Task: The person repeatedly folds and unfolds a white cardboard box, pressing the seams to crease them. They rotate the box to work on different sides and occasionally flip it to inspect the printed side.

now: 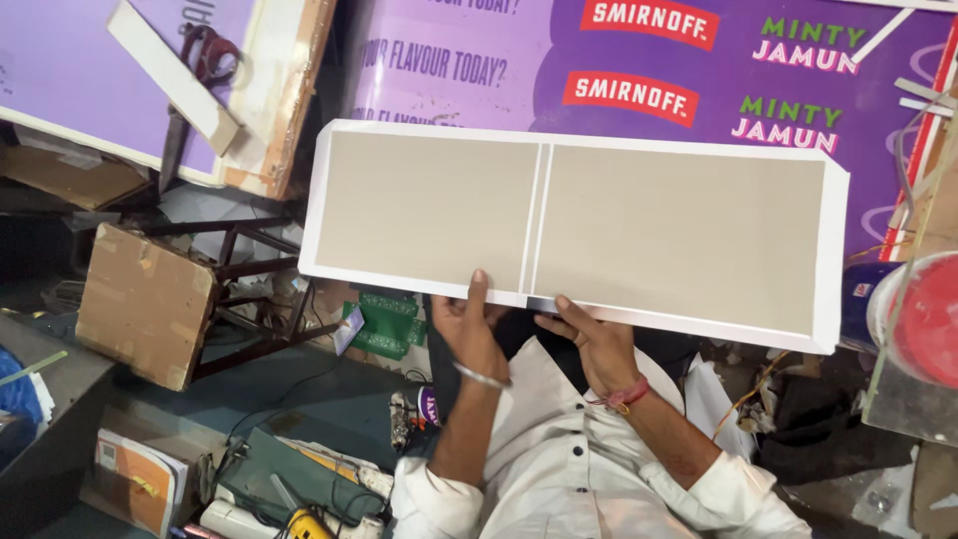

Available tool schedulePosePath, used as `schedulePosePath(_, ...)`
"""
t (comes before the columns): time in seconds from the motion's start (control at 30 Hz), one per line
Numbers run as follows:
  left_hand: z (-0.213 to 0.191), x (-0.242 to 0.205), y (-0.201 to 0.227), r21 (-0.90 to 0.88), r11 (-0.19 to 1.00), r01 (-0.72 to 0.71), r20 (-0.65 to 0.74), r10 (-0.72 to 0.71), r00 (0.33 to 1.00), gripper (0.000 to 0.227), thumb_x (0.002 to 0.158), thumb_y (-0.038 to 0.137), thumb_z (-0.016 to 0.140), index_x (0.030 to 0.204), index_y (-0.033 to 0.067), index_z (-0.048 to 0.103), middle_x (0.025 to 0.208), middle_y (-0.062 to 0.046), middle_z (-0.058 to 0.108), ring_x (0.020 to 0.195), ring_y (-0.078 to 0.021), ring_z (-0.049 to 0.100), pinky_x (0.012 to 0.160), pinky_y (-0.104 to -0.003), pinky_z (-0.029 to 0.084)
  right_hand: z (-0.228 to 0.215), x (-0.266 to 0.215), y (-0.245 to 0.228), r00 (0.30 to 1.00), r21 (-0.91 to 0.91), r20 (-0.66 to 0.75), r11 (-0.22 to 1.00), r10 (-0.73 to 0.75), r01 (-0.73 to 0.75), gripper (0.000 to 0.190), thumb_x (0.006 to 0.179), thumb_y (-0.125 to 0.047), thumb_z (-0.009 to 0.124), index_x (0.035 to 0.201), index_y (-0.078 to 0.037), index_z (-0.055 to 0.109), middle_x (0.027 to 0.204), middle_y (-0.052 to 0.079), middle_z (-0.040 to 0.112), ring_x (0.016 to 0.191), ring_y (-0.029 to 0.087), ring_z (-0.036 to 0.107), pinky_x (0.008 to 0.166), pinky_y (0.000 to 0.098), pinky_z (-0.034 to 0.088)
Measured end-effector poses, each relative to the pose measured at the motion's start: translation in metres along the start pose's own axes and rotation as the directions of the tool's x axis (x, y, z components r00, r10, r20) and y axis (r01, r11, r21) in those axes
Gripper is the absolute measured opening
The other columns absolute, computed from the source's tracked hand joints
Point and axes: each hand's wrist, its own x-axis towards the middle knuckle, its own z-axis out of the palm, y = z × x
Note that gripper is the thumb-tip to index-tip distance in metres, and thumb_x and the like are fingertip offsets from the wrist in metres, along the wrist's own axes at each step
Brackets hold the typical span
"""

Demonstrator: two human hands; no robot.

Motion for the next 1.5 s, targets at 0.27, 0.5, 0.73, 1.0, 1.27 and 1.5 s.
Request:
schedulePosePath(0.27,-0.019,0.014,0.008,-0.096,0.990,-0.101,0.046,0.105,0.993,0.036,0.090,-0.003,0.073,0.122,0.0023,0.057,0.101,-0.009,0.070,0.082,-0.0133,0.070,0.068,-0.027,0.061,-0.073,-0.013,-0.054,0.954,0.304,-0.184,0.910,-0.235,0.283,0.045,0.101,-0.005,0.059,0.144,-0.004,0.047,0.136,0.013,0.059,0.123,0.030,0.067,0.105,0.0534,0.056)
schedulePosePath(0.5,-0.029,0.058,0.031,0.054,0.998,-0.019,0.133,0.012,0.991,0.026,0.100,0.019,0.064,0.117,0.0017,0.058,0.100,-0.009,0.073,0.084,-0.0185,0.076,0.066,-0.032,0.066,-0.084,0.004,-0.094,0.842,0.108,-0.289,0.859,-0.455,0.501,0.044,0.100,0.004,0.063,0.141,-0.002,0.049,0.129,0.011,0.064,0.120,0.023,0.065,0.108,0.0426,0.054)
schedulePosePath(0.73,-0.032,0.008,0.016,0.511,0.856,0.081,0.426,-0.334,0.841,0.036,0.106,0.029,0.062,0.092,-0.0018,0.074,0.077,-0.013,0.074,0.064,-0.0170,0.070,0.058,-0.026,0.056,-0.087,0.003,-0.091,0.780,-0.234,-0.304,0.837,-0.547,0.495,0.058,0.096,0.010,0.064,0.149,0.001,0.044,0.126,0.013,0.069,0.114,0.016,0.066,0.101,0.0296,0.052)
schedulePosePath(1.0,0.103,0.044,0.035,0.276,0.231,-0.933,0.898,0.284,0.336,0.042,0.094,0.031,0.081,0.125,0.0082,0.066,0.123,-0.012,0.070,0.120,-0.0351,0.064,0.104,-0.045,0.052,-0.106,-0.010,-0.076,0.641,-0.632,-0.139,0.566,-0.755,0.530,0.057,0.099,0.014,0.058,0.150,0.001,0.035,0.118,0.009,0.059,0.114,0.014,0.058,0.106,0.0263,0.046)
schedulePosePath(1.27,0.239,0.095,0.036,0.259,0.147,-0.955,0.892,-0.416,0.178,0.049,0.074,0.037,0.090,0.108,0.0112,0.067,0.111,-0.009,0.071,0.108,-0.0304,0.066,0.088,-0.046,0.048,-0.080,-0.025,-0.078,0.622,-0.619,-0.161,0.569,-0.766,0.541,0.058,0.101,0.005,0.061,0.150,-0.001,0.031,0.126,0.013,0.057,0.116,0.019,0.056,0.110,0.0304,0.044)
schedulePosePath(1.5,0.237,0.085,0.000,0.219,0.188,-0.957,0.941,-0.301,0.157,0.036,0.074,0.028,0.090,0.097,0.0124,0.067,0.095,-0.004,0.069,0.096,-0.0286,0.065,0.077,-0.042,0.050,-0.044,-0.003,-0.168,0.652,-0.948,0.294,-0.128,-0.699,0.290,0.083,0.091,-0.032,0.084,0.154,0.002,0.042,0.159,0.022,0.043,0.153,0.040,0.035,0.128,0.0573,0.026)
